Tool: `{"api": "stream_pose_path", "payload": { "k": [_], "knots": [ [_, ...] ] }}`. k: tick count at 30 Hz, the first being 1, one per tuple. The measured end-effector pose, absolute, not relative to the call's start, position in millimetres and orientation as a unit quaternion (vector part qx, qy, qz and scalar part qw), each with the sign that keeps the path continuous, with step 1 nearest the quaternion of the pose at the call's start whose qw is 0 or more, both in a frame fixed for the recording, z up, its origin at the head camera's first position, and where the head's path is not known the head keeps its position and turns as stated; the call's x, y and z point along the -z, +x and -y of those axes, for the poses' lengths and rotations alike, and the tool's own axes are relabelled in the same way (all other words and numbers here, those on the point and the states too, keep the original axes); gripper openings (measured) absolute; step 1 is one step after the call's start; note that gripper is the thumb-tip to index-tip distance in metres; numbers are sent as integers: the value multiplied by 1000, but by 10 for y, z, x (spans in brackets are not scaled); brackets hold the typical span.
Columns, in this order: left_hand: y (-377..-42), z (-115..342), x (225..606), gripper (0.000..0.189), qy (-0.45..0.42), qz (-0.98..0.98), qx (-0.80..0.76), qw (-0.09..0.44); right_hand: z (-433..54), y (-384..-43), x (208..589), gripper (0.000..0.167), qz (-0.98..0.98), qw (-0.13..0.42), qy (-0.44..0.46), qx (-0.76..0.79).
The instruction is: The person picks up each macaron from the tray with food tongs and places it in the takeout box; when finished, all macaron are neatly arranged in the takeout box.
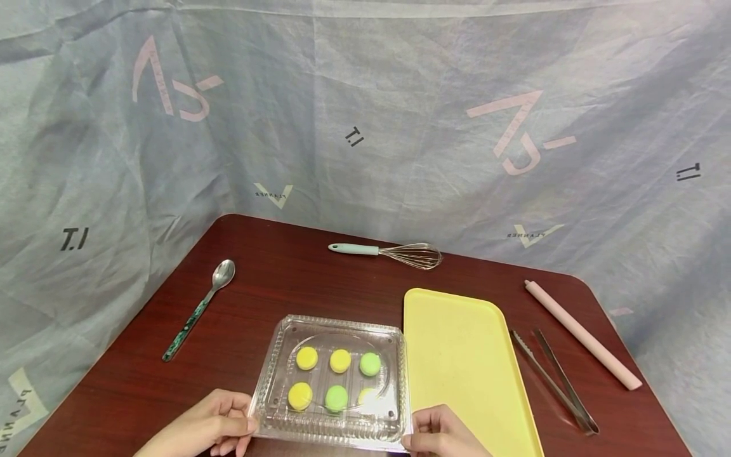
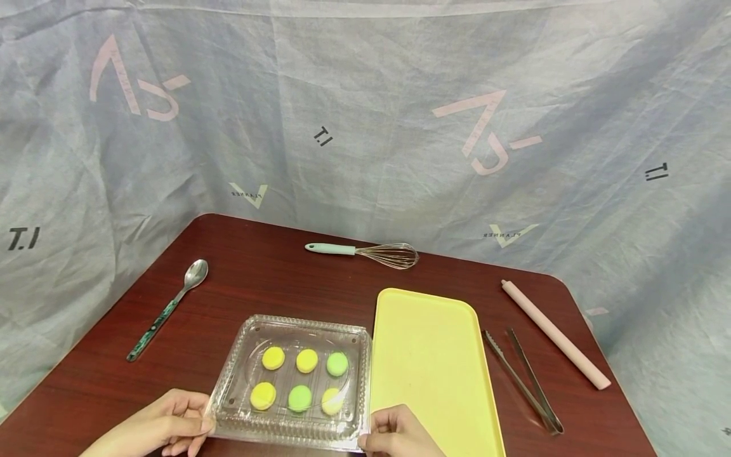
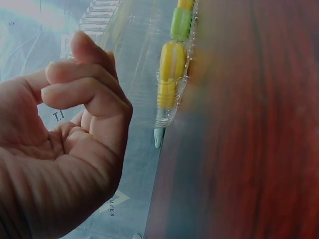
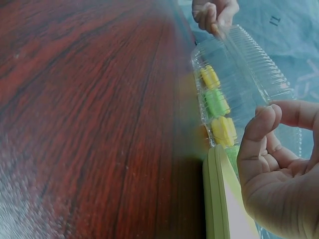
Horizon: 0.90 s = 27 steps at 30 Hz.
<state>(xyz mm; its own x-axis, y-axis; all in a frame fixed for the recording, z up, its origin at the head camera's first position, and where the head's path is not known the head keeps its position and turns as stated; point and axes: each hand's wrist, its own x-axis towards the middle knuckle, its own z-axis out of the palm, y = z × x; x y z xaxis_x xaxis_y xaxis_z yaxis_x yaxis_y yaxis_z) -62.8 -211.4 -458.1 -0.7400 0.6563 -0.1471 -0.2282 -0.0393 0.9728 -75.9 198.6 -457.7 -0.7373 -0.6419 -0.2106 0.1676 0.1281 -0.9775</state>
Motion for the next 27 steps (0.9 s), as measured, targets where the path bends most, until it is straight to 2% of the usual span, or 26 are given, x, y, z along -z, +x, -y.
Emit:
{"api": "stream_pose_path", "payload": {
  "k": [14, 27],
  "knots": [
    [-631, 2115, 4574, 29, 169, -612, -701, 323, -1988, -755, 4584, 38, -671, 321, -172, 646],
    [-650, 2145, 4570, 33, 164, -607, -699, 341, -2023, -773, 4594, 32, -675, 313, -206, 636]
  ]
}}
